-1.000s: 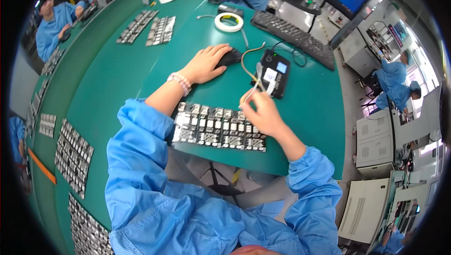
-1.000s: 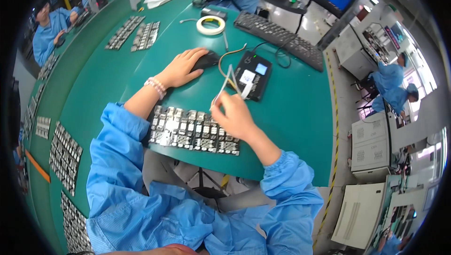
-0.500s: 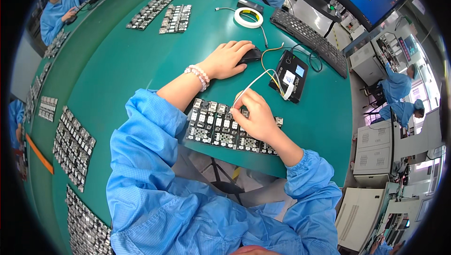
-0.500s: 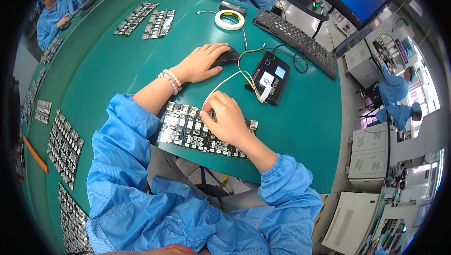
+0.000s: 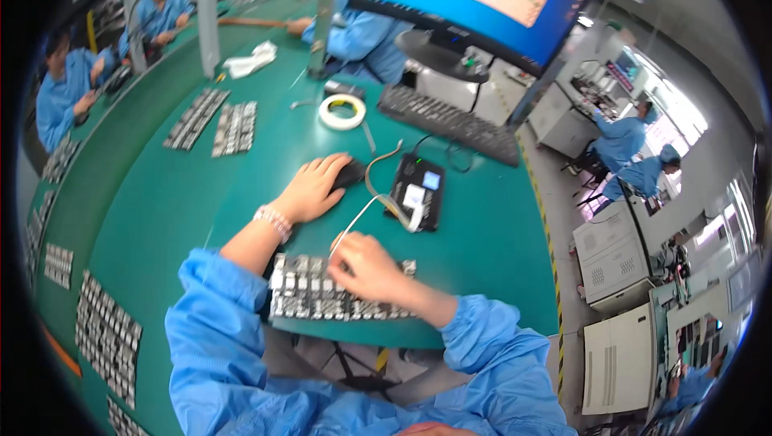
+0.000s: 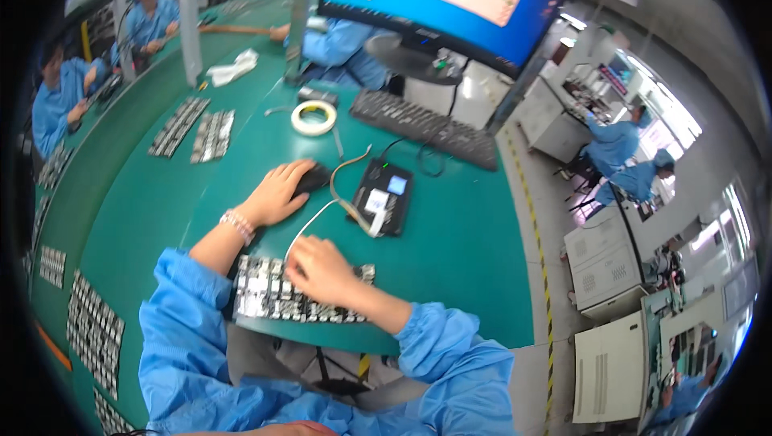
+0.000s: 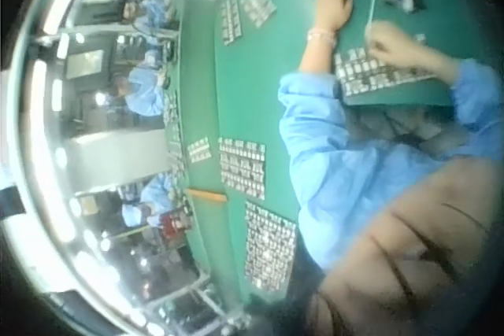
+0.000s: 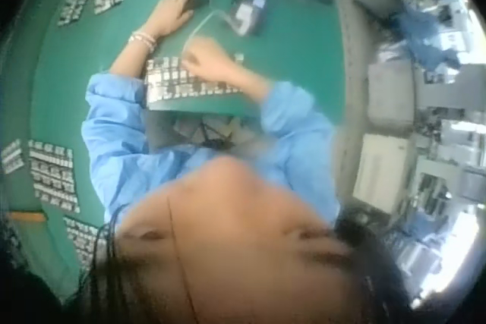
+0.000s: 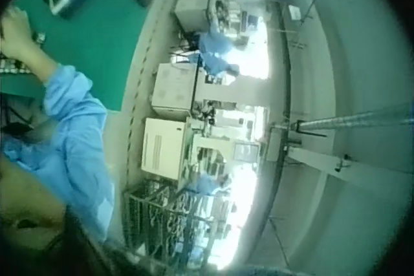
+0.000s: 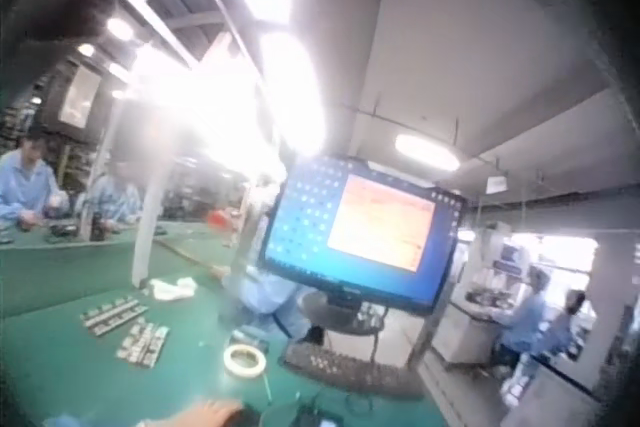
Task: The person takes a circuit board panel and tests each board using a probe wired to a programming device while clicking a computer mouse. The person then moves the finished panel, retrieves another circuit board panel, and tests it using the probe and mouse.
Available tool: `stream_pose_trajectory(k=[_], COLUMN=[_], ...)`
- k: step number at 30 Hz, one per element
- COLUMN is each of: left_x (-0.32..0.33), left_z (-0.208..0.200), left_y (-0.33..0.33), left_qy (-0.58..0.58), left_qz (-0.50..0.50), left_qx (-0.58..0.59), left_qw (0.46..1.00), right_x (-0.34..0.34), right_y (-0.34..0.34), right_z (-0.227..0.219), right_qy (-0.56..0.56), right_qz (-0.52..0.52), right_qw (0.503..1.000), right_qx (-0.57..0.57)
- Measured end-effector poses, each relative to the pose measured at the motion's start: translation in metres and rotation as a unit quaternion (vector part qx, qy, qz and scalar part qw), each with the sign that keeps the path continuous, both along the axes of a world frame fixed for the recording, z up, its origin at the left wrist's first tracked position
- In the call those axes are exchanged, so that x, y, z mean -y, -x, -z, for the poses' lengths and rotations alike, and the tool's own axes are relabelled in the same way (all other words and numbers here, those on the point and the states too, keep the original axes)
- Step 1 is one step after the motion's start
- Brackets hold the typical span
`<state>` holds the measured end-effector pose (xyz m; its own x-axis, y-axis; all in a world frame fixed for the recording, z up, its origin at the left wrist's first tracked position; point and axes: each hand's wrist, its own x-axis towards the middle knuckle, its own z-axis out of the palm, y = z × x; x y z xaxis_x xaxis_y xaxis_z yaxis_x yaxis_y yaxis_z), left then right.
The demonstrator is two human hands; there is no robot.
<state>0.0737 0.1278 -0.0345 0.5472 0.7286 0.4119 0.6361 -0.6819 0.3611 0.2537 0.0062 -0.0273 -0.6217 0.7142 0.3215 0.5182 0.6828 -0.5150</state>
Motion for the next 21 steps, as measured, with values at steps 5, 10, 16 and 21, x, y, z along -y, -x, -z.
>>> stream_pose_trajectory(k=[5,10,16,21], left_x=[0.003,-0.003,-0.006,-0.003], left_z=[-0.008,-0.004,-0.003,-0.001], left_y=[-0.008,-0.007,-0.006,-0.001], left_qy=[0.0,-0.029,-0.002,0.004], left_qz=[-0.008,0.017,0.005,-0.008], left_qx=[-0.005,0.027,0.022,0.013], left_qw=[1.0,0.999,1.0,1.0], right_x=[0.005,0.001,-0.001,0.001], right_y=[-0.001,-0.001,-0.002,0.0], right_z=[-0.003,-0.003,-0.001,0.005], right_qy=[0.006,0.009,-0.013,-0.035], right_qz=[0.004,0.0,0.012,0.008], right_qw=[1.0,0.999,0.999,0.997], right_qx=[-0.003,-0.036,-0.045,-0.065])
